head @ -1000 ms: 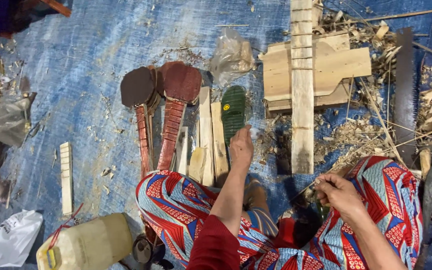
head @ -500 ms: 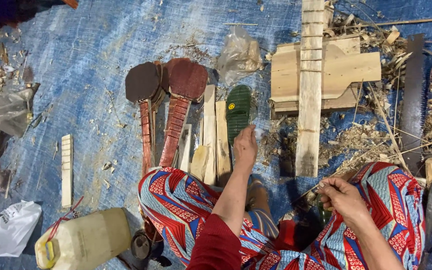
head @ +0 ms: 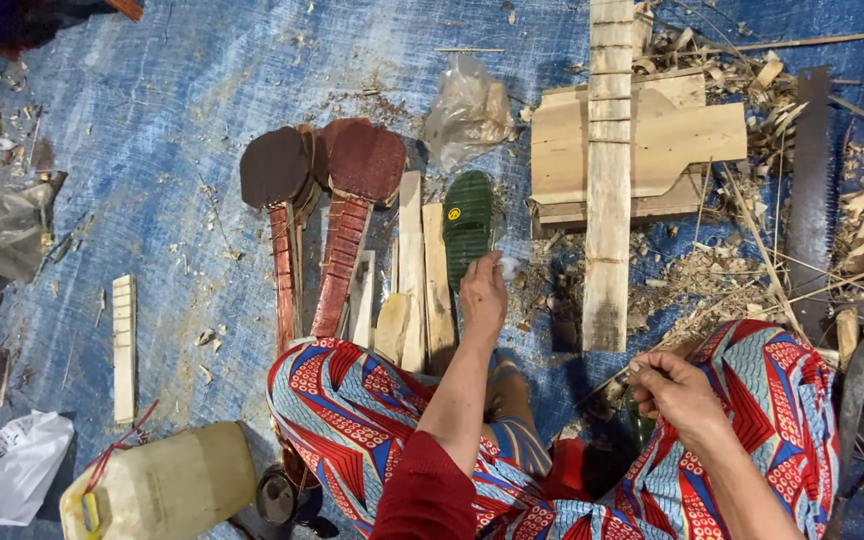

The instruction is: Applying glue and tying frets onto a wooden instrument neck

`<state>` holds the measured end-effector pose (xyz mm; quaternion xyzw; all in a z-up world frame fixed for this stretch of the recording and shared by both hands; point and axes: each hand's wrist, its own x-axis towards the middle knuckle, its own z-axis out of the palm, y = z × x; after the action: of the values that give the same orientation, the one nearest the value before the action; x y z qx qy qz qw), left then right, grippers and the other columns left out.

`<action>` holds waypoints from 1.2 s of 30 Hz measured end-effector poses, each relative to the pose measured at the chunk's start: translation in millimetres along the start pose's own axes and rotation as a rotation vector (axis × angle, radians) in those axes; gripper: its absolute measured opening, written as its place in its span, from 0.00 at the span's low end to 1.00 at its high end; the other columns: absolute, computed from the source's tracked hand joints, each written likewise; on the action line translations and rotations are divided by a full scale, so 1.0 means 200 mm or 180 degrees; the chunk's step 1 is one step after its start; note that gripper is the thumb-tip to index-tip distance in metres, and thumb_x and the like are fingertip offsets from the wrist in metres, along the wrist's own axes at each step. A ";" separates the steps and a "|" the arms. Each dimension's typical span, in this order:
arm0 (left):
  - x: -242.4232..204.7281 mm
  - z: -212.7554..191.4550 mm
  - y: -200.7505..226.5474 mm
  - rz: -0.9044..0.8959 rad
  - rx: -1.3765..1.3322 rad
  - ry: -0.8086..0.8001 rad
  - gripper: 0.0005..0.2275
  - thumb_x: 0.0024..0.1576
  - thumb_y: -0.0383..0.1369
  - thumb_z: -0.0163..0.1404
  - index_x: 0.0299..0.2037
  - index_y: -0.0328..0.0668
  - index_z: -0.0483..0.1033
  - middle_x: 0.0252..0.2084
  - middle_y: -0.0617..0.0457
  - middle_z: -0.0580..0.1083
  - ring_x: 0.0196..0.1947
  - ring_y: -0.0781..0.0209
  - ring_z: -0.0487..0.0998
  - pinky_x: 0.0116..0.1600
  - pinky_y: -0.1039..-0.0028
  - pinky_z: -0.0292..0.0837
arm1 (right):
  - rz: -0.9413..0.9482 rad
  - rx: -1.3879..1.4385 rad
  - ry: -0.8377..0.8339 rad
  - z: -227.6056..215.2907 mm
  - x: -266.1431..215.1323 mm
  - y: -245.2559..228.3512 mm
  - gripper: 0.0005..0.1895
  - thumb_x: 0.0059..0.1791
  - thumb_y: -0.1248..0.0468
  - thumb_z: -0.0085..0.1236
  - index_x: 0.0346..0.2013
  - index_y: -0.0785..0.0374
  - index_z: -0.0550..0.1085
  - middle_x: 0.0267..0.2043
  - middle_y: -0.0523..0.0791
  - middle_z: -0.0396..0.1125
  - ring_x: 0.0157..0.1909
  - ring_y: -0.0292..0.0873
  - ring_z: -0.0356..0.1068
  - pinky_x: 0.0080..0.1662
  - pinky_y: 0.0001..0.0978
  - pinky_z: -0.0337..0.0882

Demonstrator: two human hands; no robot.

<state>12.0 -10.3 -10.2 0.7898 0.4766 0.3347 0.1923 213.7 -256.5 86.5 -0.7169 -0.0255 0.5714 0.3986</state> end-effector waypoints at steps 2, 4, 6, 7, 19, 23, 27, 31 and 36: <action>0.00 0.00 0.00 0.0021 0.0105 0.0074 0.12 0.59 0.21 0.51 0.52 0.40 0.78 0.47 0.43 0.78 0.43 0.39 0.79 0.44 0.50 0.76 | -0.0137 0.0042 -0.0024 0.00 0.03 0.04 0.08 0.56 0.72 0.54 0.48 0.71 0.75 0.37 0.56 0.72 0.30 0.48 0.66 0.30 0.39 0.68; 0.00 0.01 0.00 0.0012 0.0078 0.0078 0.12 0.59 0.21 0.50 0.52 0.40 0.78 0.47 0.43 0.78 0.42 0.38 0.79 0.44 0.50 0.76 | -0.0119 0.0022 -0.0019 0.00 0.03 0.03 0.08 0.56 0.71 0.54 0.49 0.70 0.75 0.38 0.56 0.72 0.30 0.48 0.66 0.31 0.39 0.68; -0.01 0.01 0.00 0.0001 0.0049 0.0077 0.12 0.60 0.21 0.50 0.52 0.40 0.77 0.47 0.42 0.77 0.42 0.37 0.79 0.44 0.49 0.76 | -0.0095 0.0003 -0.0011 0.00 0.02 0.03 0.08 0.56 0.71 0.54 0.49 0.70 0.75 0.38 0.56 0.72 0.31 0.48 0.67 0.31 0.39 0.69; -0.01 0.00 0.00 -0.0070 0.0019 0.0018 0.12 0.61 0.22 0.49 0.53 0.41 0.77 0.49 0.42 0.77 0.44 0.37 0.79 0.43 0.49 0.76 | -0.0094 0.0022 -0.0009 0.00 0.02 0.02 0.08 0.56 0.70 0.54 0.49 0.70 0.75 0.38 0.55 0.72 0.31 0.48 0.66 0.31 0.39 0.68; -0.02 -0.06 0.07 -0.0444 -0.0117 -0.0463 0.16 0.63 0.22 0.44 0.60 0.39 0.70 0.58 0.40 0.71 0.45 0.40 0.76 0.38 0.45 0.63 | -0.0133 0.0048 0.0003 0.01 0.03 0.03 0.08 0.55 0.70 0.55 0.48 0.70 0.75 0.35 0.56 0.72 0.27 0.47 0.65 0.29 0.38 0.66; 0.00 -0.05 0.06 -0.0707 -0.0169 -0.0050 0.15 0.55 0.20 0.50 0.51 0.44 0.76 0.43 0.49 0.72 0.43 0.39 0.79 0.48 0.55 0.77 | -0.0730 0.0195 0.0268 0.00 0.17 0.25 0.12 0.50 0.67 0.61 0.46 0.72 0.78 0.29 0.56 0.71 0.21 0.45 0.70 0.23 0.34 0.75; 0.13 -0.24 0.20 -0.1023 -0.0077 0.0120 0.15 0.56 0.23 0.50 0.52 0.50 0.77 0.46 0.51 0.72 0.49 0.42 0.79 0.54 0.57 0.75 | -0.1037 -0.0371 0.0731 -0.12 0.02 0.14 0.09 0.48 0.68 0.64 0.43 0.65 0.81 0.33 0.60 0.74 0.28 0.52 0.76 0.29 0.43 0.78; 0.41 -0.71 0.31 -0.0651 -0.0743 0.0472 0.06 0.59 0.25 0.54 0.44 0.41 0.82 0.34 0.42 0.78 0.35 0.44 0.82 0.41 0.62 0.77 | -0.2060 -0.1841 0.1812 -0.44 0.09 0.32 0.13 0.56 0.59 0.63 0.52 0.62 0.80 0.49 0.59 0.74 0.55 0.64 0.73 0.55 0.56 0.73; 0.74 -1.37 0.05 0.0084 0.0279 0.0526 0.01 0.60 0.31 0.55 0.39 0.47 0.80 0.30 0.46 0.77 0.35 0.43 0.80 0.42 0.59 0.74 | -0.2226 -0.2560 0.2426 -0.84 0.55 0.82 0.19 0.57 0.43 0.66 0.62 0.37 0.80 0.57 0.42 0.71 0.62 0.50 0.71 0.67 0.44 0.71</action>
<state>-129.3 111.0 238.9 0.7734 0.4946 0.3800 0.1132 325.4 -404.4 -95.2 -0.9118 -0.3257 0.0599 0.2429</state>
